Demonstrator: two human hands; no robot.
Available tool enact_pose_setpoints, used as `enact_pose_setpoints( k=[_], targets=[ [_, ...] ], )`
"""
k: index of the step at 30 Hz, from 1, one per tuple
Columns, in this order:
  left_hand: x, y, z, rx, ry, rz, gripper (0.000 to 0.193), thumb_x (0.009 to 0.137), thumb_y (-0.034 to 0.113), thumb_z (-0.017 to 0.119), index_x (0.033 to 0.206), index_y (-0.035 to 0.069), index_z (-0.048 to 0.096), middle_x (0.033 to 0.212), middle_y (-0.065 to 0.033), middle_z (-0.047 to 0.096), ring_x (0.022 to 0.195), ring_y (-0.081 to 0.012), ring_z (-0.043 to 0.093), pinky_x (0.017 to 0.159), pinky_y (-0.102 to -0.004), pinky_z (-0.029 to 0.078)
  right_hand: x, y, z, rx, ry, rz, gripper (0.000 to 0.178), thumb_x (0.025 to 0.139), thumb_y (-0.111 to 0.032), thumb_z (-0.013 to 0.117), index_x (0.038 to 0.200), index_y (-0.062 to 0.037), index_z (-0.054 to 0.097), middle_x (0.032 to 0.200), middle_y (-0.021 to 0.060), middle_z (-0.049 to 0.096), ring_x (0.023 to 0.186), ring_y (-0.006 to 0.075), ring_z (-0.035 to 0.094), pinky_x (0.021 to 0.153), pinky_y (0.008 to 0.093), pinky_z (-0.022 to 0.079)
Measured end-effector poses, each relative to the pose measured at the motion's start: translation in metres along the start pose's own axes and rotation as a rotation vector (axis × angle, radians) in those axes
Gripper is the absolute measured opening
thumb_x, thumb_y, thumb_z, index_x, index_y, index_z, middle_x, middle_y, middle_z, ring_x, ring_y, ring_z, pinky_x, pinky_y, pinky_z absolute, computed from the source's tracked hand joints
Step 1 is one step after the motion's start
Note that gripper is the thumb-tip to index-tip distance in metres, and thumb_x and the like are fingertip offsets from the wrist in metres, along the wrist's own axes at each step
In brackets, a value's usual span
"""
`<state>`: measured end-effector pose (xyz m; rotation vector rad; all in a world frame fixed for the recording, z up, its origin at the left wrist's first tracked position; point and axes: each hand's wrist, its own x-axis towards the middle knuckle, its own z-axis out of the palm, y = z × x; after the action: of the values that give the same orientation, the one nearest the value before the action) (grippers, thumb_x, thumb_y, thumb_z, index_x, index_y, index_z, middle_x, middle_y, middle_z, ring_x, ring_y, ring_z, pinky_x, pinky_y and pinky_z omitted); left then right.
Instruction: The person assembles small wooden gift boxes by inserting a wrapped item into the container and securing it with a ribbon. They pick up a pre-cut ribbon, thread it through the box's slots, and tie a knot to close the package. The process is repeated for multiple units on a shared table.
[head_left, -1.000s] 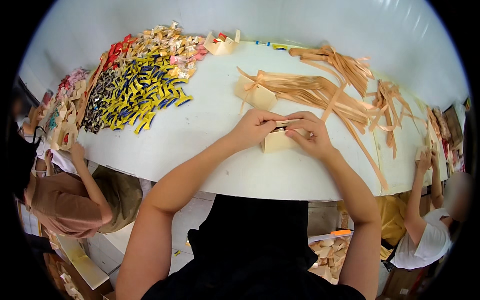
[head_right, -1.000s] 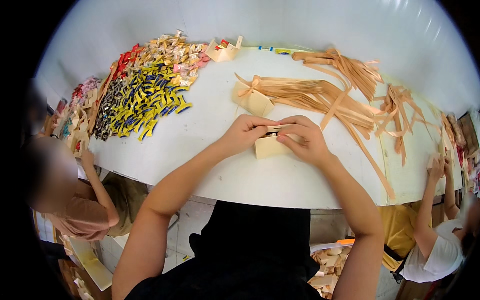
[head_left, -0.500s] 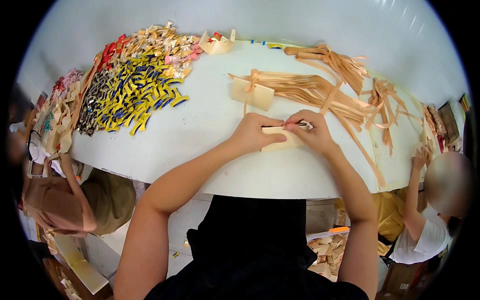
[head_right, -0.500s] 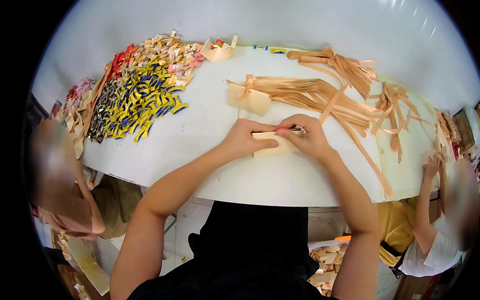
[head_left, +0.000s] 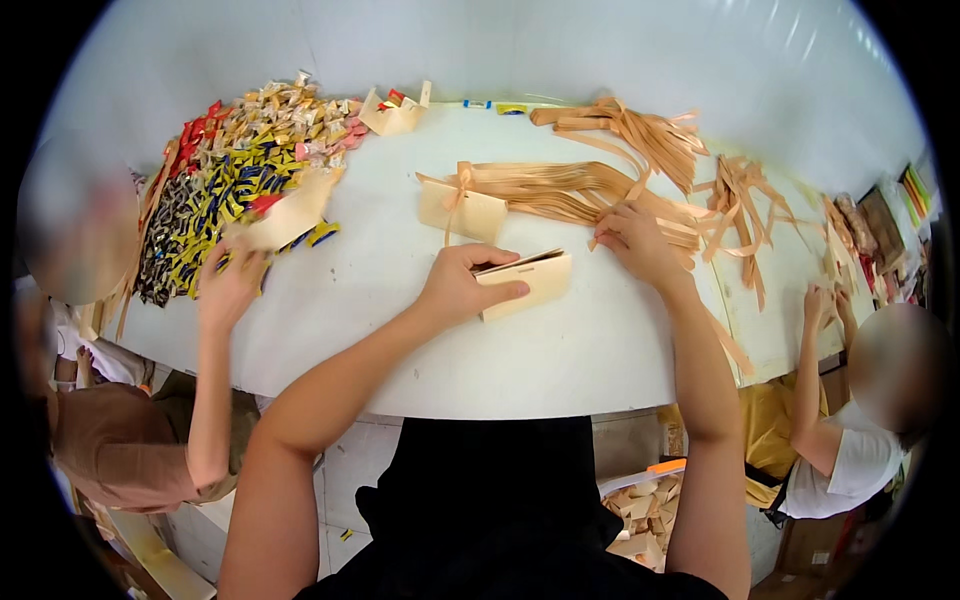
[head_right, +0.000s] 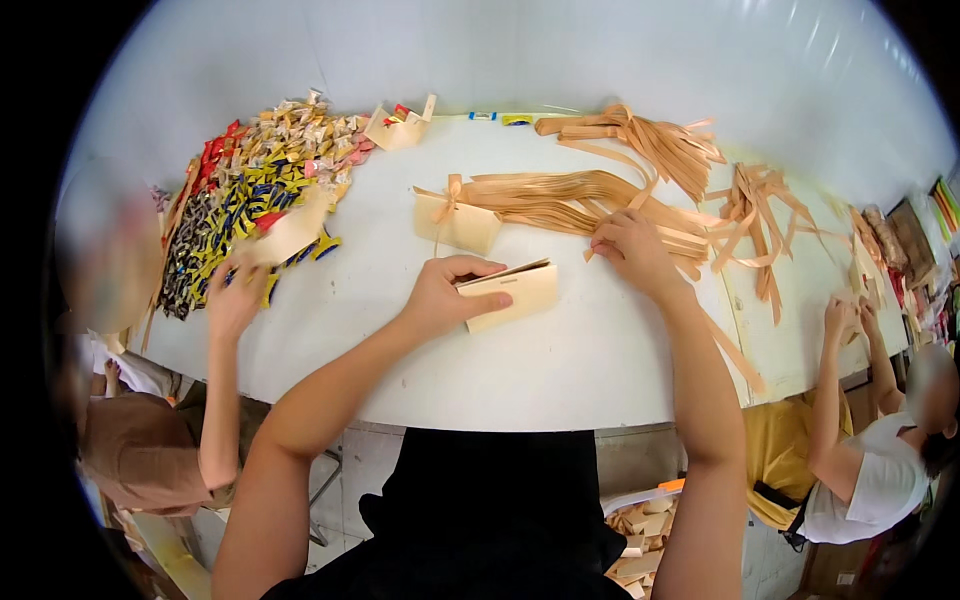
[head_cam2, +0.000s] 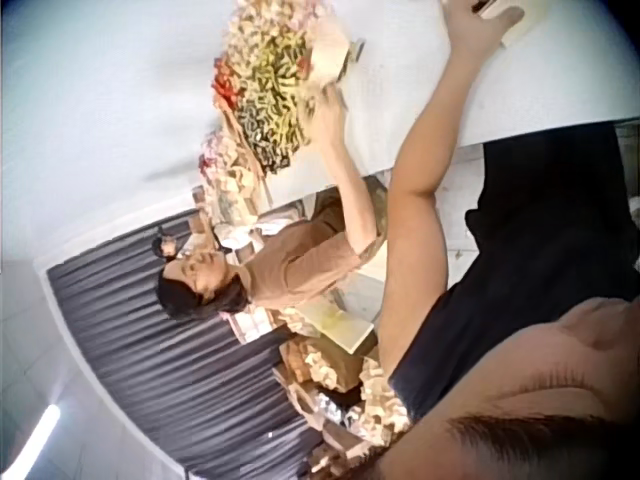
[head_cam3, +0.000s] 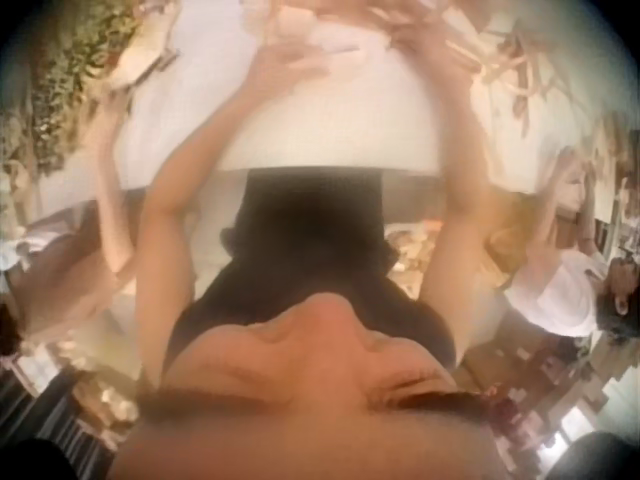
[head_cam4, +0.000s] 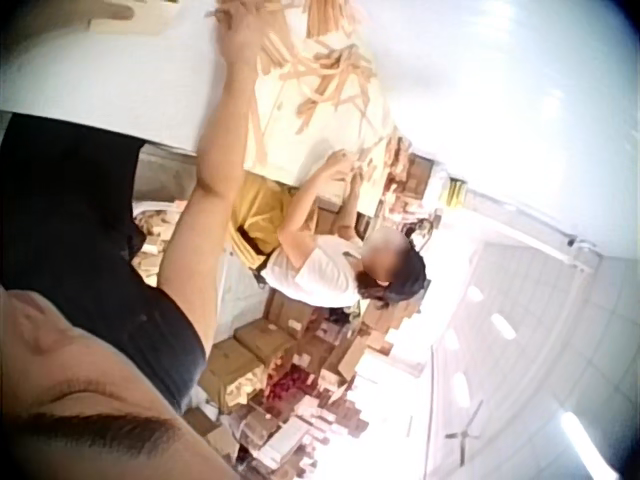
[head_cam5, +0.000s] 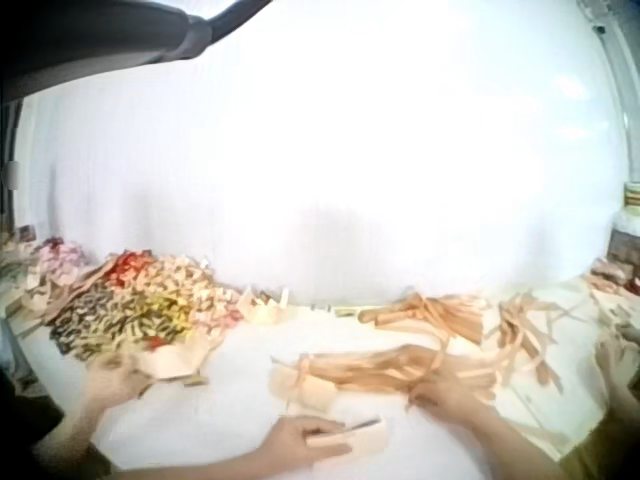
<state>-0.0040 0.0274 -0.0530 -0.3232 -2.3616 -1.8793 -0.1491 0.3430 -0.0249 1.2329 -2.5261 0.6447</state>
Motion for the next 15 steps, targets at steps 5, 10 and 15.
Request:
enact_pose_setpoints(
  k=[5,10,15],
  targets=[
    [-0.003,-0.001,-0.002,0.067,-0.054,0.097,0.054,0.082,0.035,0.092,0.122,0.002,0.078,0.108,-0.0156,0.080,0.099,-0.0229,0.075,0.090,-0.0365,0.059,-0.005,0.040,0.038,0.204,0.299,-0.079,0.023,0.093,0.001,0.070,0.115,-0.0052,0.068,0.106,0.0128,0.068,0.099,0.0306,0.064,0.089,0.0405,0.053],
    [0.001,-0.018,0.008,0.179,0.013,0.341,0.048,0.087,0.032,0.086,0.122,0.000,0.077,0.113,-0.0197,0.078,0.107,-0.0346,0.073,0.098,-0.0418,0.056,-0.020,0.058,0.008,0.391,0.598,0.189,0.026,0.117,-0.018,0.049,0.133,-0.0040,0.063,0.099,0.0002,0.056,0.086,0.0085,0.049,0.076,0.0233,0.044],
    [0.001,-0.019,0.019,0.303,0.072,0.289,0.047,0.089,0.029,0.084,0.124,-0.001,0.077,0.119,-0.0197,0.078,0.114,-0.0340,0.072,0.103,-0.0414,0.055,-0.010,-0.001,-0.016,0.616,0.740,0.338,0.026,0.117,-0.023,0.049,0.127,-0.0051,0.065,0.079,-0.0048,0.048,0.071,0.0064,0.044,0.062,0.0229,0.039]
  ],
)
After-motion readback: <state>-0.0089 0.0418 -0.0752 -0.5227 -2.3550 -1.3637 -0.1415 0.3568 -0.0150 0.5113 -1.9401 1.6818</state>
